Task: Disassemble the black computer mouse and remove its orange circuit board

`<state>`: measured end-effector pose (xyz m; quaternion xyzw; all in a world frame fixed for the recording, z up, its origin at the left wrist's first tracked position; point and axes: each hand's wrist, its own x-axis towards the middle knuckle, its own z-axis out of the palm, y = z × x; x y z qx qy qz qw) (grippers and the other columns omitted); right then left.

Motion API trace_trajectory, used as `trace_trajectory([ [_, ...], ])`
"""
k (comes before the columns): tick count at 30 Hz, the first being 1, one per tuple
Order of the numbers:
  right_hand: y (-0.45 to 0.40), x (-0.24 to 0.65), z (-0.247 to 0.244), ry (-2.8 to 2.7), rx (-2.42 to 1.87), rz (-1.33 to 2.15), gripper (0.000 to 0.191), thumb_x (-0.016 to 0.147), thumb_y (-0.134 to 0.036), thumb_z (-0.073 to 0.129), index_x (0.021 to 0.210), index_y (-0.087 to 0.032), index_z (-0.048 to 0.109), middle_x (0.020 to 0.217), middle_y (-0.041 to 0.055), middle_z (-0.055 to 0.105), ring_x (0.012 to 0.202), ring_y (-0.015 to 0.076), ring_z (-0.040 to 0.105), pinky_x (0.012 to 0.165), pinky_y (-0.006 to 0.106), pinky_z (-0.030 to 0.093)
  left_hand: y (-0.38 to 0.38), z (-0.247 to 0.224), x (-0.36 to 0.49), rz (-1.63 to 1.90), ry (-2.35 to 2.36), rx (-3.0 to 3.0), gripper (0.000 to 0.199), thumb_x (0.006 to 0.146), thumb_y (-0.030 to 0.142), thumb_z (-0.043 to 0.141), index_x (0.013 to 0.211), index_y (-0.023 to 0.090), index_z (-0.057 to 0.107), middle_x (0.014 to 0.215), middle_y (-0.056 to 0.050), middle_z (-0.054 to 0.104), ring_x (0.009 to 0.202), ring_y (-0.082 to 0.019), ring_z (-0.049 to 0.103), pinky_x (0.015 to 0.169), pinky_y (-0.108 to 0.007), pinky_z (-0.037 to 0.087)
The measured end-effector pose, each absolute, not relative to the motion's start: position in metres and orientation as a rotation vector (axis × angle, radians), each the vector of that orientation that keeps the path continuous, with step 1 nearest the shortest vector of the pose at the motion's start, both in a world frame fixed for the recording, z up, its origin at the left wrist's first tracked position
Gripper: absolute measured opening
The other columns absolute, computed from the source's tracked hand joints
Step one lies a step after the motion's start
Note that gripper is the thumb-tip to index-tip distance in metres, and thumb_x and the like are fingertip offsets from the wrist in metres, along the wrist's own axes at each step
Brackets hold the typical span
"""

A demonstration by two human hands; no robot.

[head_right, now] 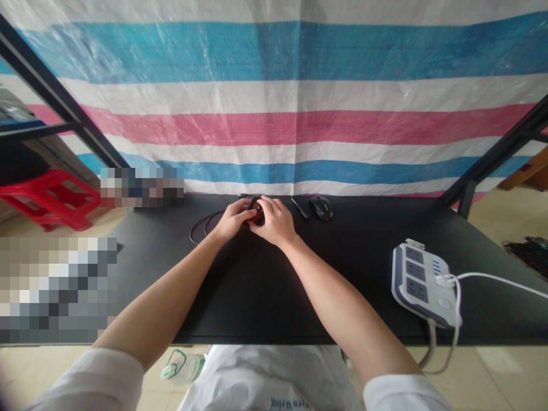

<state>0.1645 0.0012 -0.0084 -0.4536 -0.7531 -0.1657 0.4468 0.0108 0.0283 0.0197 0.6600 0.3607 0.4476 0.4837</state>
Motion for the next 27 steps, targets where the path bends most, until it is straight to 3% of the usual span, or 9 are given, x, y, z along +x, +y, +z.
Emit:
trace_trajectory([
  [10, 0.0018, 0.1646, -0.0112, -1.866, -1.173, -0.397, 0.048, 0.081, -0.04, 0.067, 0.121, -0.015, 0.059, 0.122, 0.017, 0.068, 0.109, 0.0287, 0.064, 0.092, 0.042, 0.056, 0.0308, 0.0217, 0.0104, 1.128, 0.898, 1.529, 0.039, 0.065, 0.045, 0.064, 0.09, 0.015, 0.067, 0.083, -0.004, 0.068, 0.081, -0.02, 0.063, 0.08, -0.035, 0.051],
  [27, 0.0022, 0.1653, -0.0101, -1.771, -1.187, -0.395, 0.049, 0.08, -0.043, 0.068, 0.12, -0.015, 0.058, 0.112, 0.0161, 0.072, 0.101, 0.0289, 0.069, 0.084, 0.041, 0.059, 0.0371, 0.0174, 0.0086, 1.204, 1.029, 1.45, 0.033, 0.069, 0.044, 0.06, 0.085, 0.016, 0.068, 0.083, -0.004, 0.071, 0.089, -0.023, 0.065, 0.085, -0.034, 0.052],
])
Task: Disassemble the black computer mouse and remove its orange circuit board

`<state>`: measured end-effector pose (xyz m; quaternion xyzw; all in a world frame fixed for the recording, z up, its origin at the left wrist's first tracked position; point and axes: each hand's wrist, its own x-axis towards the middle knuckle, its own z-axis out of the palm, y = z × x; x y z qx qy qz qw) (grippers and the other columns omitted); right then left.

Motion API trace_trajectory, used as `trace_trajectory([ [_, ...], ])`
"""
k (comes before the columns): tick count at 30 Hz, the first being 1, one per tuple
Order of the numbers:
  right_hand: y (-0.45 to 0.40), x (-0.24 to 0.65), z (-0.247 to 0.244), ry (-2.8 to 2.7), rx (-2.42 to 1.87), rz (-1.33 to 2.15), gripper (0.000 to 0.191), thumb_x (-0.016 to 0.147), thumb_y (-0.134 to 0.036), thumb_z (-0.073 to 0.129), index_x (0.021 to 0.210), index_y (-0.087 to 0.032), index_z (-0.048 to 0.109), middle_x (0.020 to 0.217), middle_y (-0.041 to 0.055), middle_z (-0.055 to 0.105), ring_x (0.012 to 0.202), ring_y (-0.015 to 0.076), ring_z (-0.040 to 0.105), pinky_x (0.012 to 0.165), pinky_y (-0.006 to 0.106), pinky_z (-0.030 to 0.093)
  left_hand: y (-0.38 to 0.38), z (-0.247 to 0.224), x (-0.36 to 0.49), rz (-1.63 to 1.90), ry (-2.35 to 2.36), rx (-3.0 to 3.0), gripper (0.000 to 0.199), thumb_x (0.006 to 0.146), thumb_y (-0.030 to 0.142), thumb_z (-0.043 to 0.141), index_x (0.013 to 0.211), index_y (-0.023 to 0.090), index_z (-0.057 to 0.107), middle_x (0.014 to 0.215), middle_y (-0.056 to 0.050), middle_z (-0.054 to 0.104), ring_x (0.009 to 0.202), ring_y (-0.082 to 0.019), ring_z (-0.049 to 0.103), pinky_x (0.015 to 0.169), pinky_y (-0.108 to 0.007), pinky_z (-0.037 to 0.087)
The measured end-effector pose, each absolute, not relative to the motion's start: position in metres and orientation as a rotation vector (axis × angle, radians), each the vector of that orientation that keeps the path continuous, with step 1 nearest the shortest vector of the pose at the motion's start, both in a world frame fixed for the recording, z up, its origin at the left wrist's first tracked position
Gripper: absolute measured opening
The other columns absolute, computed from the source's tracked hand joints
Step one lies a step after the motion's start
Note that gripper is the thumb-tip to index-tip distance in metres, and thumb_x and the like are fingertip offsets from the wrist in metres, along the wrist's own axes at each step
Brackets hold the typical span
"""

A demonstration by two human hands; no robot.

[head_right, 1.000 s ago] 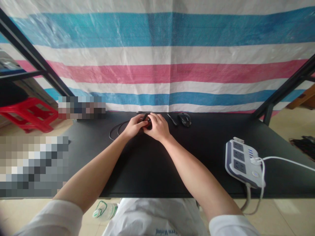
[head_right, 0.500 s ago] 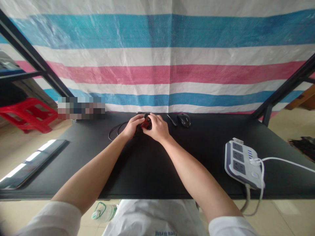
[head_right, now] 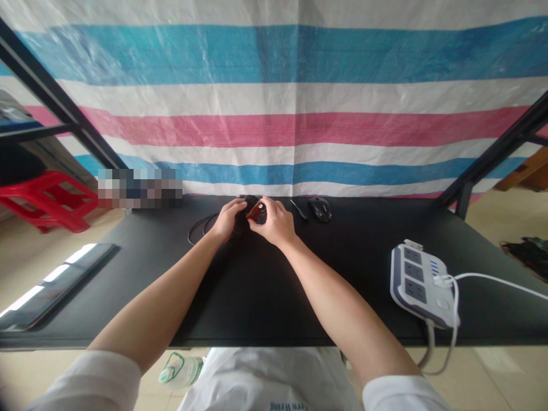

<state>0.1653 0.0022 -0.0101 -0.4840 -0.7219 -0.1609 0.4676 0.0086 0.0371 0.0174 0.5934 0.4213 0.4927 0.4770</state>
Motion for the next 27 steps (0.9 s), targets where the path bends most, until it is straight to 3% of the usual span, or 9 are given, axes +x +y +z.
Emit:
trace_trajectory([
  [7, 0.0, 0.1643, -0.0081, -1.775, -1.155, -0.398, 0.048, 0.08, -0.046, 0.066, 0.116, -0.015, 0.059, 0.107, 0.015, 0.072, 0.098, 0.0272, 0.069, 0.085, 0.039, 0.058, 0.037, 0.0189, 0.0092, 1.232, 1.028, 1.387, 0.034, 0.067, 0.044, 0.059, 0.086, 0.016, 0.067, 0.081, -0.003, 0.07, 0.086, -0.023, 0.064, 0.08, -0.033, 0.051],
  [15, -0.0021, 0.1639, -0.0071, -1.754, -1.134, -0.4, 0.051, 0.081, -0.056, 0.061, 0.113, -0.016, 0.059, 0.1, 0.013, 0.074, 0.091, 0.0268, 0.071, 0.079, 0.038, 0.059, 0.036, 0.0193, 0.0098, 1.296, 0.93, 1.242, 0.033, 0.061, 0.042, 0.069, 0.082, 0.016, 0.068, 0.075, -0.002, 0.069, 0.077, -0.02, 0.063, 0.073, -0.029, 0.047],
  [27, -0.0045, 0.1636, -0.0053, -1.762, -1.158, -0.306, 0.05, 0.08, -0.055, 0.06, 0.112, -0.016, 0.059, 0.098, 0.0119, 0.074, 0.09, 0.0256, 0.072, 0.078, 0.035, 0.059, 0.0329, 0.0245, 0.0115, 1.275, 0.894, 0.998, 0.035, 0.06, 0.044, 0.07, 0.079, 0.014, 0.065, 0.065, -0.002, 0.066, 0.063, -0.017, 0.062, 0.059, -0.027, 0.046],
])
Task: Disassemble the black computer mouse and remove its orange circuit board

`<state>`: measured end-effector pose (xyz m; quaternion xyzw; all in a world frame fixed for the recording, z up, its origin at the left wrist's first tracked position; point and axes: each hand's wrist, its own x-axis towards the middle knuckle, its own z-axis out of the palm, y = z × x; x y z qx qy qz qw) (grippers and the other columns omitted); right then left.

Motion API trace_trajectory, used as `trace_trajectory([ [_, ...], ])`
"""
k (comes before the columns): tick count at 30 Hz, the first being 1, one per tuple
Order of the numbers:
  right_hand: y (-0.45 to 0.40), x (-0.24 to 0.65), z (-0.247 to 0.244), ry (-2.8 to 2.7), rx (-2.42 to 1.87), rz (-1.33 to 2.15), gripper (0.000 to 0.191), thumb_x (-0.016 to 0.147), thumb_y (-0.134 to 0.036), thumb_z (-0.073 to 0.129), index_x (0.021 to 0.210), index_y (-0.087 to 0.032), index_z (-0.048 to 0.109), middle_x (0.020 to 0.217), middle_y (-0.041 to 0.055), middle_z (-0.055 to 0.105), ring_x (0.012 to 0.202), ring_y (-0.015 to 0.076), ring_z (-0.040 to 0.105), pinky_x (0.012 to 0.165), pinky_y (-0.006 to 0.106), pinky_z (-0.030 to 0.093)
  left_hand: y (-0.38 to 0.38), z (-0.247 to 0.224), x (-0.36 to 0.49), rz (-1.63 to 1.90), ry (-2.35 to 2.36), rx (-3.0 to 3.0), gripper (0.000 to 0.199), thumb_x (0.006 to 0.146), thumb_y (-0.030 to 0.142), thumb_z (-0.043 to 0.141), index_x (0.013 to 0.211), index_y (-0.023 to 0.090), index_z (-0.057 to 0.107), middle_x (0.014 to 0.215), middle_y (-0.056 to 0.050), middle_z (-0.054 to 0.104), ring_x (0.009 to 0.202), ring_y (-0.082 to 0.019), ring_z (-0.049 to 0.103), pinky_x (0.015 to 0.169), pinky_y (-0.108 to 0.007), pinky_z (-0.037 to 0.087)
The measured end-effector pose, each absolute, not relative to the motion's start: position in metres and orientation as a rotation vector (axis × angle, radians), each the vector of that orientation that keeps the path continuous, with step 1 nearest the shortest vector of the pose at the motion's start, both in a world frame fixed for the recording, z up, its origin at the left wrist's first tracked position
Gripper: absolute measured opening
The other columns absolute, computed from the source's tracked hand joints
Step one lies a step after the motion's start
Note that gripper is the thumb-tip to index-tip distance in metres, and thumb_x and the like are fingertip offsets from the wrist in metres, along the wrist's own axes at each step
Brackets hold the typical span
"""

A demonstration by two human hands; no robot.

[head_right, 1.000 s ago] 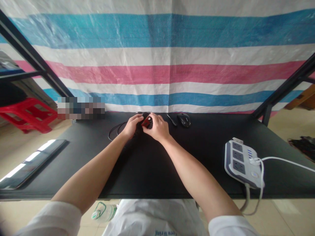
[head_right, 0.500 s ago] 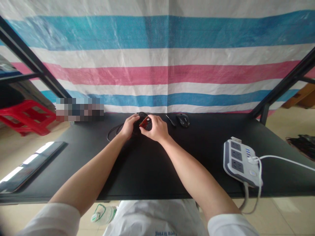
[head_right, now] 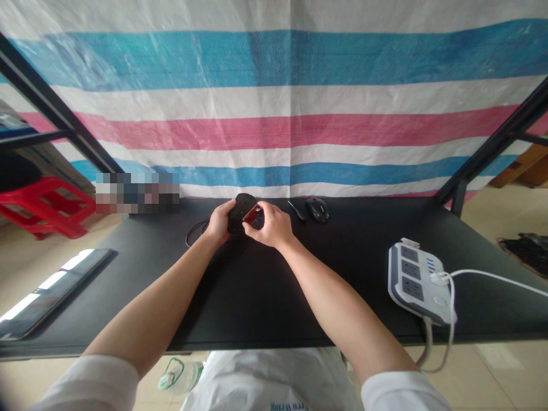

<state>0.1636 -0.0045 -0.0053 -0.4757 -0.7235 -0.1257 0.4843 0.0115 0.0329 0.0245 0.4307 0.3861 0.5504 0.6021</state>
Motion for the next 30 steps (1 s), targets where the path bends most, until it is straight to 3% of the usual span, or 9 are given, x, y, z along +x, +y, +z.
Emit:
trace_trajectory([
  [6, -0.006, 0.163, -0.004, -1.76, -1.186, -0.264, 0.05, 0.079, -0.054, 0.062, 0.111, -0.016, 0.06, 0.095, 0.0107, 0.074, 0.083, 0.0243, 0.072, 0.075, 0.035, 0.058, 0.037, 0.021, 0.011, 1.343, 1.038, 1.142, 0.032, 0.055, 0.033, 0.074, 0.08, 0.014, 0.067, 0.07, -0.002, 0.069, 0.064, -0.017, 0.062, 0.064, -0.028, 0.049],
  [10, -0.006, 0.162, -0.005, -1.744, -1.18, -0.266, 0.051, 0.079, -0.056, 0.06, 0.11, -0.016, 0.06, 0.092, 0.0098, 0.075, 0.076, 0.0227, 0.072, 0.069, 0.032, 0.057, 0.044, 0.015, 0.004, 1.308, 1.298, 1.346, 0.033, 0.061, 0.025, 0.068, 0.091, 0.013, 0.071, 0.082, -0.007, 0.074, 0.074, -0.021, 0.067, 0.071, -0.032, 0.052],
  [14, -0.006, 0.162, -0.006, -1.736, -1.182, -0.259, 0.052, 0.08, -0.058, 0.059, 0.11, -0.016, 0.06, 0.092, 0.0093, 0.075, 0.075, 0.022, 0.072, 0.067, 0.031, 0.056, 0.042, 0.02, -0.001, 1.144, 1.604, 1.674, 0.036, 0.071, 0.026, 0.064, 0.103, 0.013, 0.074, 0.094, -0.01, 0.076, 0.089, -0.026, 0.07, 0.081, -0.034, 0.052],
  [19, -0.006, 0.163, -0.007, -1.732, -1.174, -0.268, 0.053, 0.08, -0.058, 0.059, 0.11, -0.015, 0.061, 0.091, 0.0094, 0.076, 0.073, 0.0219, 0.072, 0.066, 0.031, 0.055, 0.031, 0.036, 0.002, 0.985, 1.827, 1.849, 0.036, 0.081, 0.03, 0.061, 0.109, 0.013, 0.075, 0.099, -0.011, 0.076, 0.094, -0.027, 0.07, 0.083, -0.033, 0.051],
  [24, -0.005, 0.163, -0.006, -1.756, -1.197, -0.254, 0.054, 0.08, -0.059, 0.058, 0.111, -0.015, 0.061, 0.093, 0.01, 0.075, 0.076, 0.0223, 0.072, 0.069, 0.031, 0.055, 0.028, 0.037, 0.004, 0.925, 1.902, 1.918, 0.036, 0.086, 0.033, 0.059, 0.115, 0.018, 0.074, 0.109, -0.011, 0.075, 0.105, -0.028, 0.068, 0.091, -0.034, 0.05],
  [30, -0.006, 0.163, -0.005, -1.764, -1.225, -0.241, 0.055, 0.079, -0.059, 0.059, 0.112, -0.015, 0.061, 0.093, 0.0104, 0.075, 0.078, 0.0227, 0.072, 0.071, 0.031, 0.056, 0.032, 0.026, 0.001, 0.879, 1.986, 1.941, 0.043, 0.086, 0.035, 0.058, 0.124, 0.017, 0.065, 0.117, -0.018, 0.07, 0.113, -0.036, 0.063, 0.097, -0.045, 0.047],
])
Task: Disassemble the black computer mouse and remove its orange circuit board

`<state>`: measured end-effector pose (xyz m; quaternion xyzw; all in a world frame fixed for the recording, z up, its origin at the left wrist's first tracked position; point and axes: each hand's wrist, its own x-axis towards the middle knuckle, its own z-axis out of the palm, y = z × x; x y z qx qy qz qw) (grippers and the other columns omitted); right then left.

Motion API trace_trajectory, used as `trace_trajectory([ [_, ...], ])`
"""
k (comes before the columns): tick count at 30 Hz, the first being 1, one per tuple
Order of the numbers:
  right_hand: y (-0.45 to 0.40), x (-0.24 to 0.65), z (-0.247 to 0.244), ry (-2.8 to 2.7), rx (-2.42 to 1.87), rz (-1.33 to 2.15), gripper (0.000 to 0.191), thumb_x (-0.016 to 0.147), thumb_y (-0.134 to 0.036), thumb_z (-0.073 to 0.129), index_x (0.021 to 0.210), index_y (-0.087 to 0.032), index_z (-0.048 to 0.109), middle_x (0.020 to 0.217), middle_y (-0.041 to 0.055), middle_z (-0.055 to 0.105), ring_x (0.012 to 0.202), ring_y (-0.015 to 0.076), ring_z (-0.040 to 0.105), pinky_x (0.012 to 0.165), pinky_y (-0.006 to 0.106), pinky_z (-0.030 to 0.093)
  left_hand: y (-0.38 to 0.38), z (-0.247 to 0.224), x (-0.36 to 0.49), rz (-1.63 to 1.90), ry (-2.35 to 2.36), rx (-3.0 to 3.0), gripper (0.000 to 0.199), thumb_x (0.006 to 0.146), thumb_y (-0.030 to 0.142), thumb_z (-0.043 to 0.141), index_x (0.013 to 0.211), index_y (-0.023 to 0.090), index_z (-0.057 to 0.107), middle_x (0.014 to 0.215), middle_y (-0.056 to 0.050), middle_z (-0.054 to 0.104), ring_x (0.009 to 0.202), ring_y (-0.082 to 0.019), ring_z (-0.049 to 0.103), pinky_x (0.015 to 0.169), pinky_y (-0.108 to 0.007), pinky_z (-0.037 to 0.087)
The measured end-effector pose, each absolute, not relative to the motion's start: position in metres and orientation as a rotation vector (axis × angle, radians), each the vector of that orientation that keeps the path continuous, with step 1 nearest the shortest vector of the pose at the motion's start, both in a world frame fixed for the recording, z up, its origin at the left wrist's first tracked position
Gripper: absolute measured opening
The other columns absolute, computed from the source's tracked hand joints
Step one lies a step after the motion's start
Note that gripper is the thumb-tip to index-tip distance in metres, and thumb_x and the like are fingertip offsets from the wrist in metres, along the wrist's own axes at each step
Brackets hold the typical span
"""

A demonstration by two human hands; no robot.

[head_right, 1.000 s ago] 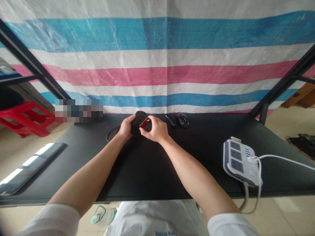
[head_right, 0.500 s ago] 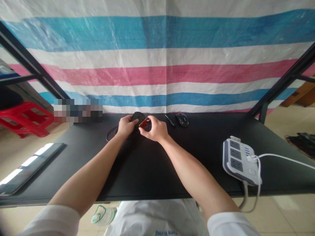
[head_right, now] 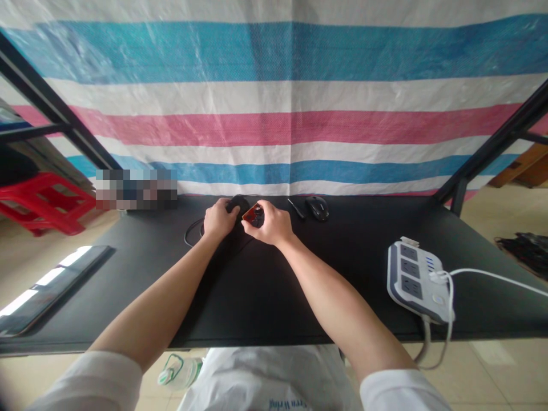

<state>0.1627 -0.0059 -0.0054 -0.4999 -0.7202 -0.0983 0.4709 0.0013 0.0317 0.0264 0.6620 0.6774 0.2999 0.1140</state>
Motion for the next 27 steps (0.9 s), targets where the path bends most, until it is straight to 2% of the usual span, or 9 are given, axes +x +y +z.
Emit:
trace_trajectory([
  [7, -0.01, 0.161, -0.001, -1.743, -1.213, -0.22, 0.053, 0.078, -0.058, 0.061, 0.111, -0.017, 0.061, 0.091, 0.0096, 0.076, 0.073, 0.0219, 0.072, 0.069, 0.031, 0.058, 0.036, 0.02, -0.001, 0.969, 1.969, 1.962, 0.036, 0.084, 0.019, 0.049, 0.118, 0.016, 0.061, 0.115, -0.02, 0.068, 0.111, -0.037, 0.063, 0.094, -0.046, 0.045],
  [12, -0.018, 0.163, 0.007, -1.676, -1.159, -0.165, 0.053, 0.075, -0.057, 0.061, 0.11, -0.017, 0.06, 0.09, 0.0088, 0.076, 0.061, 0.0179, 0.068, 0.063, 0.03, 0.058, 0.037, 0.021, -0.001, 0.883, 1.992, 1.966, 0.039, 0.084, 0.017, 0.046, 0.12, 0.013, 0.06, 0.114, -0.022, 0.068, 0.109, -0.038, 0.063, 0.091, -0.046, 0.046],
  [20, -0.021, 0.17, 0.022, -1.557, -1.201, -0.015, 0.052, 0.076, -0.058, 0.062, 0.107, -0.017, 0.06, 0.086, 0.0077, 0.075, 0.057, 0.0171, 0.067, 0.058, 0.029, 0.056, 0.029, 0.021, 0.0, 0.768, 2.084, 2.064, 0.04, 0.081, 0.019, 0.05, 0.12, 0.012, 0.061, 0.122, -0.023, 0.063, 0.113, -0.038, 0.061, 0.097, -0.048, 0.043],
  [24, -0.026, 0.179, 0.024, -1.693, -1.222, 0.035, 0.049, 0.076, -0.056, 0.066, 0.107, -0.018, 0.062, 0.087, 0.0069, 0.076, 0.066, 0.0198, 0.071, 0.066, 0.031, 0.058, 0.024, 0.025, 0.005, 0.945, 2.004, 2.097, 0.039, 0.082, 0.021, 0.051, 0.118, 0.013, 0.062, 0.122, -0.021, 0.063, 0.115, -0.036, 0.059, 0.099, -0.046, 0.041],
  [27, -0.033, 0.188, 0.019, -1.733, -1.225, 0.018, 0.051, 0.075, -0.054, 0.069, 0.111, -0.018, 0.064, 0.092, 0.0077, 0.076, 0.068, 0.0198, 0.07, 0.069, 0.032, 0.059, 0.02, 0.028, 0.013, 1.153, 1.731, 2.022, 0.025, 0.083, 0.025, 0.052, 0.1, 0.016, 0.069, 0.106, -0.015, 0.069, 0.1, -0.029, 0.064, 0.093, -0.037, 0.044],
])
